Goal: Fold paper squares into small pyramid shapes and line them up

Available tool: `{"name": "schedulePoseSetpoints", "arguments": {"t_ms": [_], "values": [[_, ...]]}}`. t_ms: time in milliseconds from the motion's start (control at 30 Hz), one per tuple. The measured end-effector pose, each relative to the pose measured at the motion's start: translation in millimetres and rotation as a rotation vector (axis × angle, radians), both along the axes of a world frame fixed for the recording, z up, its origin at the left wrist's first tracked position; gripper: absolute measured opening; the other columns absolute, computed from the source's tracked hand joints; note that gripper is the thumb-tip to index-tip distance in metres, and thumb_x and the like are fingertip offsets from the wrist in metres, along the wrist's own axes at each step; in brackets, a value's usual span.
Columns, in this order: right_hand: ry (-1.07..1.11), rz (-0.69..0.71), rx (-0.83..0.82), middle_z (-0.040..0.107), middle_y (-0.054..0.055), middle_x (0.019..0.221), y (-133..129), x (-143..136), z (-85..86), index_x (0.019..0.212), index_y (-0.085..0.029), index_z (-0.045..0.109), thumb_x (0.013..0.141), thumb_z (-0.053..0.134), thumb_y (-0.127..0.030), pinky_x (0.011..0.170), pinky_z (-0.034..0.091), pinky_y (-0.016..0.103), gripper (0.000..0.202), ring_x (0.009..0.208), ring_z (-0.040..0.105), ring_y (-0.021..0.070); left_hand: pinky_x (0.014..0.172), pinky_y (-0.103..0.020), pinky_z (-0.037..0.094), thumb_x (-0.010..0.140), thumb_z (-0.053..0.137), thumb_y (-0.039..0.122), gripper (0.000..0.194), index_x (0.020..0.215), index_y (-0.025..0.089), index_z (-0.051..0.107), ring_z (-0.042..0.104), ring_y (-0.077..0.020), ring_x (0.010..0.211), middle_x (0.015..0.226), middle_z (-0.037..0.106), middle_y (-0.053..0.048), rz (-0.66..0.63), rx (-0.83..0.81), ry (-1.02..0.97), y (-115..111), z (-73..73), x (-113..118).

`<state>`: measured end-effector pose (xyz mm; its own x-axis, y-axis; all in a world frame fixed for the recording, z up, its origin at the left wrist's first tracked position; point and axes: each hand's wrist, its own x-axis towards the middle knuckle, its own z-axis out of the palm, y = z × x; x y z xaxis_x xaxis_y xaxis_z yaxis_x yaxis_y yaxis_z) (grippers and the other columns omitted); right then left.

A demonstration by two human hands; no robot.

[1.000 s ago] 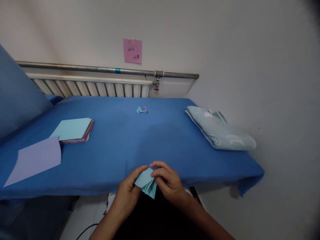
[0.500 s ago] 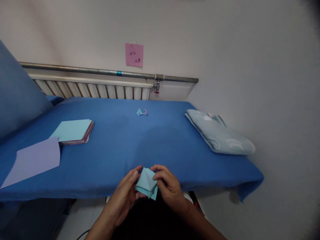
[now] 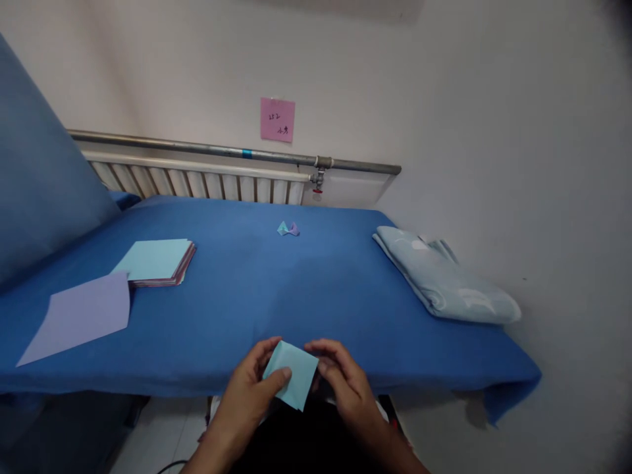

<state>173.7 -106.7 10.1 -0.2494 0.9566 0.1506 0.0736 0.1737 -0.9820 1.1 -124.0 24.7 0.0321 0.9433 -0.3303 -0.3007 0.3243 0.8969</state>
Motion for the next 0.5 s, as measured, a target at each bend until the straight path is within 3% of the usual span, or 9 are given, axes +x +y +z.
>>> {"name": "schedulePoseSetpoints", "arguments": {"t_ms": [100,200,333,500], "values": [[-0.051,-0.025,-0.081,0.067,0.008,0.103,-0.7,1.7,15.9,0.106,-0.021,0.062,0.090,0.046,-0.034,0.081,0.050,0.032,0.026,0.091,0.063,0.0204,0.082,-0.035,0.048,0.068,0.068,0.032,0.060,0.123,0.016,0.049,0.063,-0.0227,0.093,0.103,0.068,-0.009,-0.043,0.087,0.134,-2.8,2.9,1.0],[-0.109,0.004,-0.035,0.068,0.007,0.100,-1.1,2.3,26.0,0.102,-0.022,0.065,0.089,0.047,-0.038,0.086,0.047,0.033,0.027,0.095,0.062,0.0221,0.087,-0.037,0.047,0.074,0.061,0.031,0.055,0.126,0.019,0.048,0.062,-0.0227,0.099,0.109,0.067,-0.008,-0.082,0.164,0.306,-6.2,5.0,1.1],[-0.086,-0.096,0.123,0.065,0.005,0.099,-2.2,0.3,24.9,0.089,-0.023,0.064,0.084,0.057,-0.032,0.090,0.044,0.032,0.014,0.100,0.058,0.0215,0.096,-0.037,0.043,0.076,0.058,0.028,0.048,0.124,0.024,0.052,0.059,-0.0221,0.109,0.119,0.064,-0.005,-0.089,0.246,0.505,-8.4,5.6,1.5],[-0.147,-0.053,0.167,0.064,0.004,0.094,-0.8,-3.2,22.4,0.074,-0.022,0.060,0.083,0.056,-0.024,0.086,0.044,0.031,0.009,0.094,0.059,0.0192,0.101,-0.037,0.041,0.078,0.054,0.025,0.047,0.124,0.024,0.052,0.055,-0.0214,0.117,0.125,0.062,-0.005,-0.130,0.280,0.544,-8.4,5.5,3.6]]}}
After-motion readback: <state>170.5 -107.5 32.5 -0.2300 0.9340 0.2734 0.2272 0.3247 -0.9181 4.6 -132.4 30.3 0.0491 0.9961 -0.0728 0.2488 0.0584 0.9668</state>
